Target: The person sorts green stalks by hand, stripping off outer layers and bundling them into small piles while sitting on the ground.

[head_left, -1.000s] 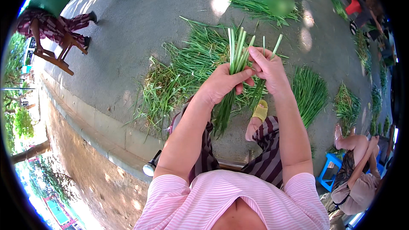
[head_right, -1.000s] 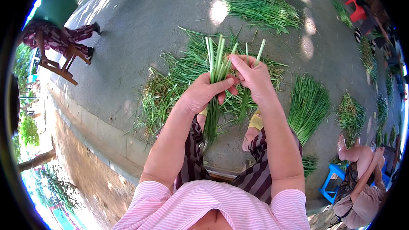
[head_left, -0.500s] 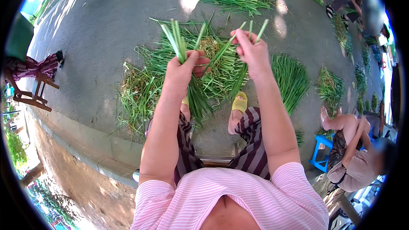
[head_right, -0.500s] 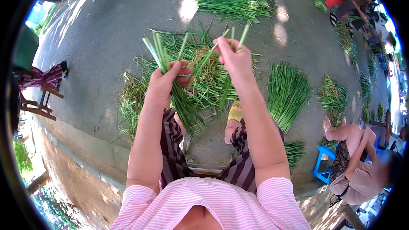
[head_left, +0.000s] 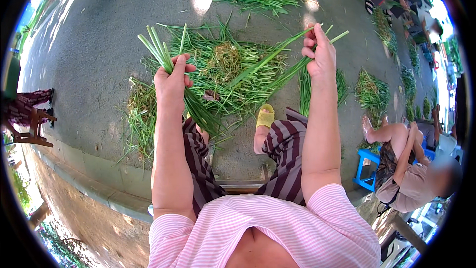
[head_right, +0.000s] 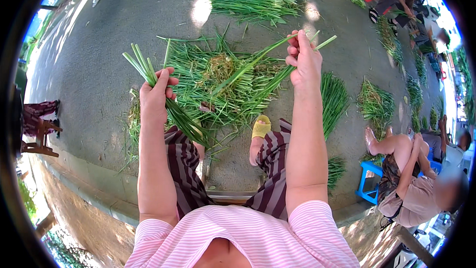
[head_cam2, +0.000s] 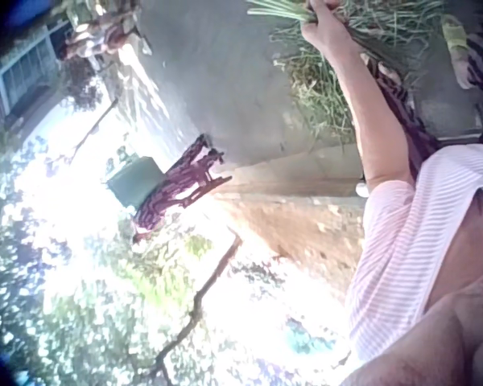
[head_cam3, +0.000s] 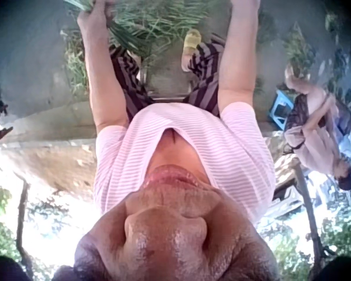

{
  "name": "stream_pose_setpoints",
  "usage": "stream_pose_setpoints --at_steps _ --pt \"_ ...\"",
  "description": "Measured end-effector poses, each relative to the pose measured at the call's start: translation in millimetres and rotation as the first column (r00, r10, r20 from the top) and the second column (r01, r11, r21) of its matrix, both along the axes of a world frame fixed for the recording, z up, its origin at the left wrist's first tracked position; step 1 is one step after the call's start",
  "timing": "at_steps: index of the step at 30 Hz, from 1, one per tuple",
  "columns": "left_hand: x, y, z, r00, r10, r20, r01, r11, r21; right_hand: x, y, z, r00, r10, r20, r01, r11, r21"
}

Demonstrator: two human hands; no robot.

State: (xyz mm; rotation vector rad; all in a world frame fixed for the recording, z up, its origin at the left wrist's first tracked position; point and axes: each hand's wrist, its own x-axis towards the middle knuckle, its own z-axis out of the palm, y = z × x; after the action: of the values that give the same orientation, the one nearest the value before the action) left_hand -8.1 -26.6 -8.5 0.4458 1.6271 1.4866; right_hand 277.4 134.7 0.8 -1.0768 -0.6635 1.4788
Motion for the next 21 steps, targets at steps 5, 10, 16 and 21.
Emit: stream_pose_setpoints --at_steps 5,10,16,21 --pt "9 3 6 0.999 -0.03 -0.035 0.029 0.999 -0.035 -2 0 -3 1.0 -0.003 0.007 0.003 1.0 -0.011" --pt "24 7 4 0.993 -0.117 0.007 0.117 0.993 -0.022 -31 -12 -2 0.988 0.092 0.124 -0.091 0.996 -0.013" --pt "37 9 4 0.951 -0.278 0.136 0.279 0.96 0.006 -70 -36 -9 0.892 0.289 0.349 -0.302 0.953 -0.018" --pt "45 10 8 0.915 -0.363 0.175 0.374 0.927 -0.032 -86 -51 -11 0.834 0.389 0.392 -0.404 0.914 -0.048"
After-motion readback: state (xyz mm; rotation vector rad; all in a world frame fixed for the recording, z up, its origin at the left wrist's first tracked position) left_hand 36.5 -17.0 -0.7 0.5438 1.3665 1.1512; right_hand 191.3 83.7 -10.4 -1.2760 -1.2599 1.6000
